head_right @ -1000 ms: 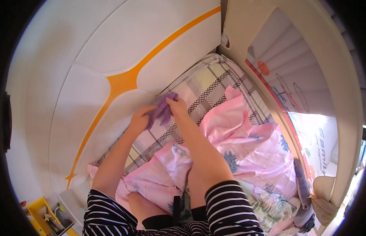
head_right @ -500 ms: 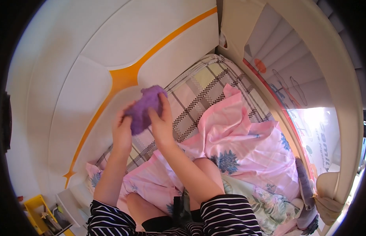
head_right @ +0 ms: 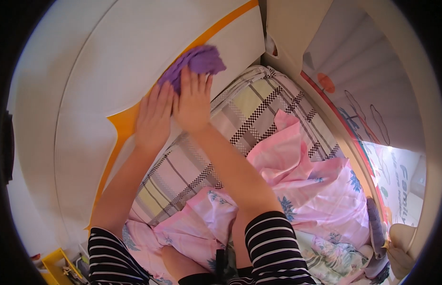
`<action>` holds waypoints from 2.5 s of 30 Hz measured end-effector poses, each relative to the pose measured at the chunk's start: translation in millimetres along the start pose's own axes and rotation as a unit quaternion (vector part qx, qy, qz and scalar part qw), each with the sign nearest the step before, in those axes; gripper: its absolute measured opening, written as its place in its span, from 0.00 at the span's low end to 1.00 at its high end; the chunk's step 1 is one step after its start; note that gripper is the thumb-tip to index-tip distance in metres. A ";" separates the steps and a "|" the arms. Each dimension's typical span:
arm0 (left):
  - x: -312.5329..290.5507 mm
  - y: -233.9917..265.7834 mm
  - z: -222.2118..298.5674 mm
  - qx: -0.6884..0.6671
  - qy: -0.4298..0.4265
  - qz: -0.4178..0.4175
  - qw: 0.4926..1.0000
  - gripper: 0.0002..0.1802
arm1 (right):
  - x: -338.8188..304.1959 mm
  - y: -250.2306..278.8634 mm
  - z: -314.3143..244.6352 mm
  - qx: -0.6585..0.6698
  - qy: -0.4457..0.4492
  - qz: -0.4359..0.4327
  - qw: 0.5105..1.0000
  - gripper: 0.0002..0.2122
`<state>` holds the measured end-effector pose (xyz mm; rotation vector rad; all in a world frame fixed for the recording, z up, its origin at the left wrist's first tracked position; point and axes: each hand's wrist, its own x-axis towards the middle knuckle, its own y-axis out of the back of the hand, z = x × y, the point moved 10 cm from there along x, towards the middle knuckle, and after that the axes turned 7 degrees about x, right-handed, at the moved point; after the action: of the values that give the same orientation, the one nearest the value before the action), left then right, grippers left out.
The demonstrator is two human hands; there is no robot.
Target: Cleaning the headboard of a bed using a purple cloth.
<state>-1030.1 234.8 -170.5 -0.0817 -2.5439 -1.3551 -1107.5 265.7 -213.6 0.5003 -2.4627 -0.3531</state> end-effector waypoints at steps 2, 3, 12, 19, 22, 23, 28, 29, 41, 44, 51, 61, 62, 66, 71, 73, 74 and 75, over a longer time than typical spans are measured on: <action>26.2 -1.0 10.6 -0.007 -0.013 0.003 1.000 0.28 | 20.9 13.2 15.2 -0.001 0.011 0.021 1.000 0.30; 41.2 -1.3 22.2 0.003 -0.022 0.018 1.000 0.29 | 30.8 24.2 27.8 0.014 0.028 0.036 0.999 0.30; 75.8 -44.9 82.6 0.027 -0.130 -0.018 0.991 0.28 | -1.3 21.0 122.0 0.104 -0.140 0.070 0.982 0.30; 34.0 -64.1 86.8 -0.015 -0.142 -0.082 0.986 0.27 | -30.6 5.5 124.4 0.214 -0.269 -0.040 0.938 0.29; 61.0 -31.5 56.8 0.020 -0.098 -0.047 0.994 0.27 | 24.7 26.6 84.0 0.270 -0.187 -0.038 0.944 0.28; 77.4 -20.6 58.2 0.014 -0.100 -0.043 0.994 0.27 | 46.9 41.6 79.8 0.245 -0.152 -0.010 0.957 0.28; 153.9 9.1 60.6 0.030 -0.071 0.052 0.996 0.29 | 106.5 65.6 107.4 0.242 -0.113 0.080 0.960 0.28; 161.4 4.0 62.7 0.032 -0.071 0.049 0.996 0.29 | 109.3 67.8 116.6 0.263 -0.132 0.095 0.951 0.29; 174.0 -28.9 104.4 0.048 -0.120 0.060 0.990 0.30 | 94.9 59.4 178.8 0.304 -0.185 0.137 0.924 0.27; 171.0 -32.7 107.1 0.038 -0.121 0.053 0.991 0.30 | 91.7 57.1 181.1 0.312 -0.173 0.143 0.923 0.27; 155.7 -69.8 135.3 0.067 -0.194 0.021 0.979 0.28 | 45.6 37.3 224.3 0.268 -0.243 0.106 0.926 0.28; 145.7 -93.9 160.6 0.053 -0.191 -0.010 0.980 0.29 | 25.5 46.4 241.5 0.220 -0.245 0.102 0.938 0.27; 143.2 -94.9 162.2 0.058 -0.187 -0.006 0.981 0.29 | 23.2 48.8 243.2 0.203 -0.247 0.102 0.942 0.26; 117.0 -96.4 155.7 0.030 -0.174 -0.009 0.984 0.26 | 12.9 35.8 235.4 0.188 -0.288 0.055 0.937 0.26; 23.2 -99.5 111.9 0.026 -0.191 -0.099 0.976 0.24 | -55.3 -16.8 158.9 0.227 -0.321 0.027 0.919 0.30; -18.8 -78.9 75.6 -0.033 -0.180 -0.069 0.981 0.23 | -81.1 -41.1 107.1 0.274 -0.325 0.024 0.905 0.30; -37.4 -67.2 59.5 -0.027 -0.177 -0.071 0.981 0.23 | -98.1 -55.8 87.8 0.287 -0.342 0.018 0.895 0.31; -52.7 -60.2 51.1 -0.033 -0.185 -0.090 0.978 0.23 | -111.3 -64.8 75.4 0.295 -0.355 0.011 0.887 0.31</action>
<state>-999.5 246.7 -259.6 -0.1295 -2.8683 -1.6243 -1051.6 265.5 -352.0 0.6717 -3.2982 0.3117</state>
